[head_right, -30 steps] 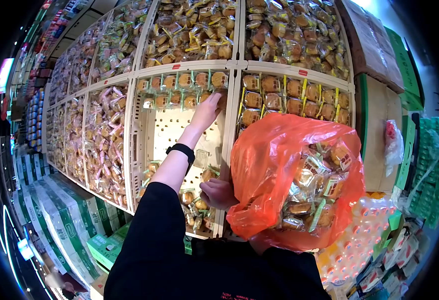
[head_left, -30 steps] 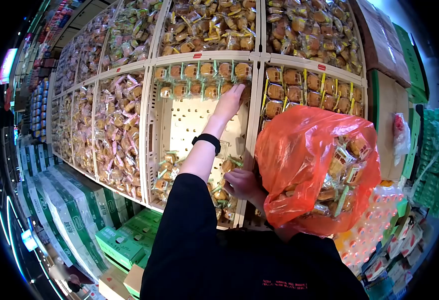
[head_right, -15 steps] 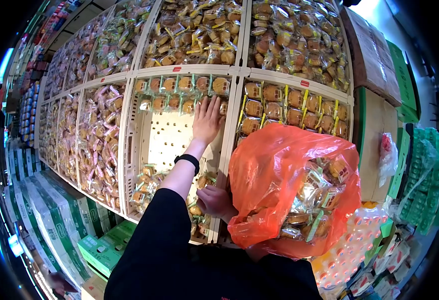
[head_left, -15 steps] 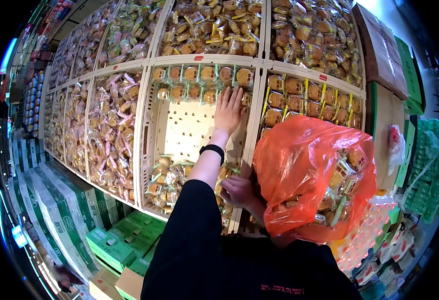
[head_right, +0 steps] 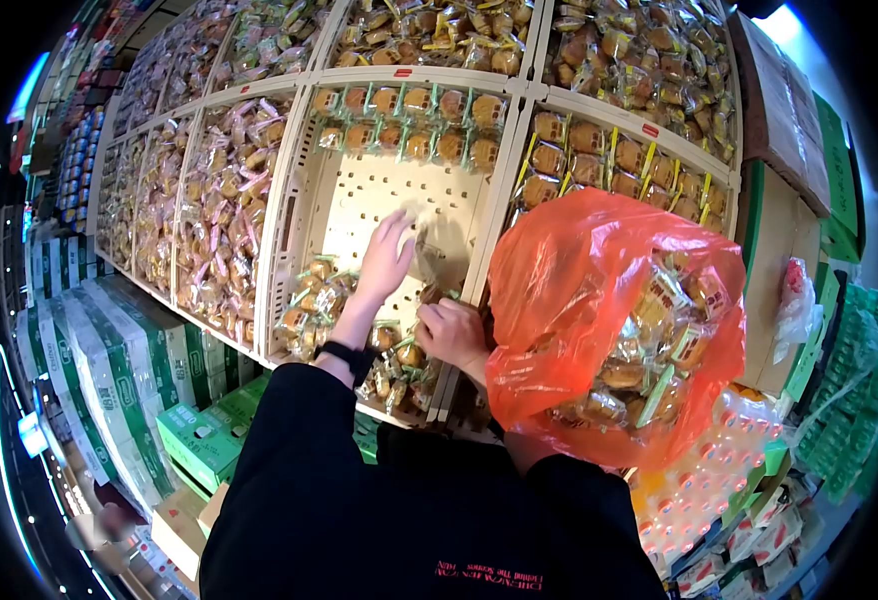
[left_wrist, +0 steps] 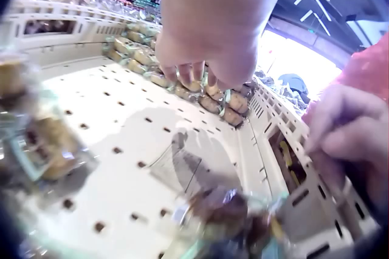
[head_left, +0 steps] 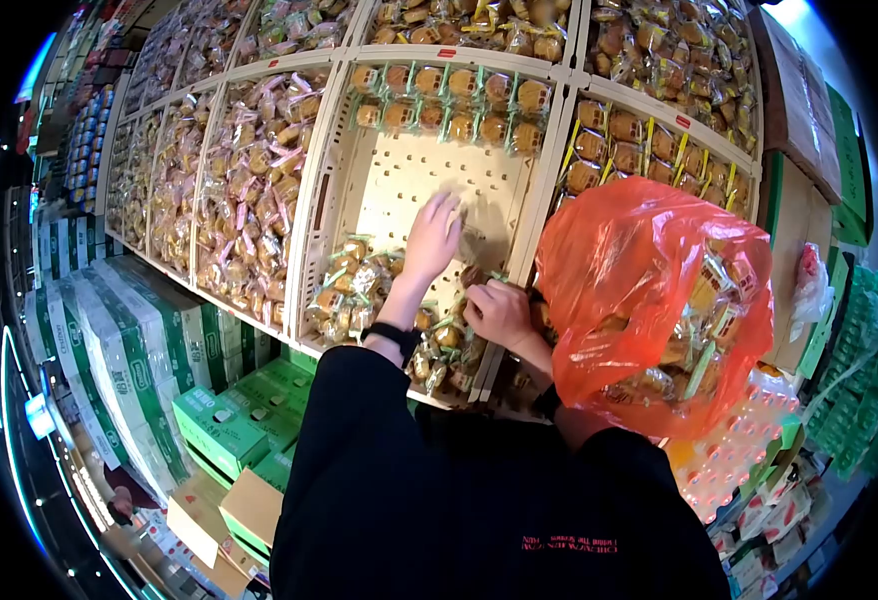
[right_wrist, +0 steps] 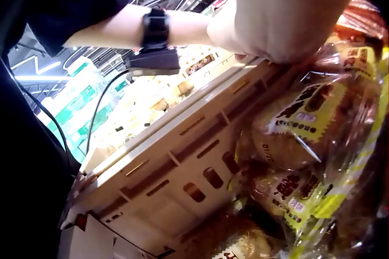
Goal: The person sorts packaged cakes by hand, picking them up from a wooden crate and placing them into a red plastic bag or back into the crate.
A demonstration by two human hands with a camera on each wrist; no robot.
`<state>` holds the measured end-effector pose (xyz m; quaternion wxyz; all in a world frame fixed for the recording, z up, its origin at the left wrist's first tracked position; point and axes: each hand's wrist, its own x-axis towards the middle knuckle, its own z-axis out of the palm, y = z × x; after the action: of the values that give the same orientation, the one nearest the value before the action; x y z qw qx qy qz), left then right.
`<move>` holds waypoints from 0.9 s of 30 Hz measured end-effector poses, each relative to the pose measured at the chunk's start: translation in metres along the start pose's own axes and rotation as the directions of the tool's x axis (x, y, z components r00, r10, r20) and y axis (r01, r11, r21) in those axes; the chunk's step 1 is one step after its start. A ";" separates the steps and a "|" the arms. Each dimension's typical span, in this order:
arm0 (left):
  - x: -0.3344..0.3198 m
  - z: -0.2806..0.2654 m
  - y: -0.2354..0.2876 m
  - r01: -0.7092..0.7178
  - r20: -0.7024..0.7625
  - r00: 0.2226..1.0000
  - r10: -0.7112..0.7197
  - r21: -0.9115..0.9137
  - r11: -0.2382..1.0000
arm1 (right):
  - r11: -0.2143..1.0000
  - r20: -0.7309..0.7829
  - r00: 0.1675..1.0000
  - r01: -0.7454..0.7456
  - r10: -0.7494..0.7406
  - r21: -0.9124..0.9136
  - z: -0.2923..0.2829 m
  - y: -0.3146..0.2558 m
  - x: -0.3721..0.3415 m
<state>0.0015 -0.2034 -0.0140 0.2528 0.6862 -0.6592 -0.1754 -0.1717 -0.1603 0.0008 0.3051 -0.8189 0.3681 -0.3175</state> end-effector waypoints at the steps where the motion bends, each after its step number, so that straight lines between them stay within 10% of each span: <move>1: -0.024 -0.008 0.001 0.060 0.054 0.997 -0.060 0.004 0.998 | 1.000 -0.003 1.000 -0.003 0.003 0.006 0.002 0.001 -0.001; 9: -0.104 0.007 0.024 0.100 0.330 0.940 -0.085 -0.030 0.995 | 0.998 -0.041 0.998 0.043 -0.041 0.041 -0.001 0.001 -0.002; 15: -0.095 0.048 0.026 -0.092 0.250 0.968 0.006 0.333 0.939 | 0.987 0.080 0.996 -0.059 0.047 0.148 -0.014 -0.007 -0.011; 21: -0.107 0.085 -0.013 0.188 0.190 0.966 -0.176 -0.049 0.981 | 0.975 0.109 0.994 -0.055 0.031 0.217 -0.012 -0.011 -0.021; 23: -0.106 0.053 0.018 0.452 0.141 0.891 -0.431 -0.354 0.819 | 0.843 0.254 0.935 -0.338 0.248 0.419 -0.005 -0.006 -0.028; 27: -0.115 -0.012 0.066 0.481 0.073 0.832 -0.550 -0.587 0.651 | 0.670 0.194 0.880 -0.458 0.433 0.585 -0.005 -0.001 -0.040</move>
<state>-0.0538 -0.0880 0.0229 0.4264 0.7418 -0.3348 -0.3947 -0.1957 -0.1293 -0.0073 0.6296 -0.5653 0.4267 -0.3193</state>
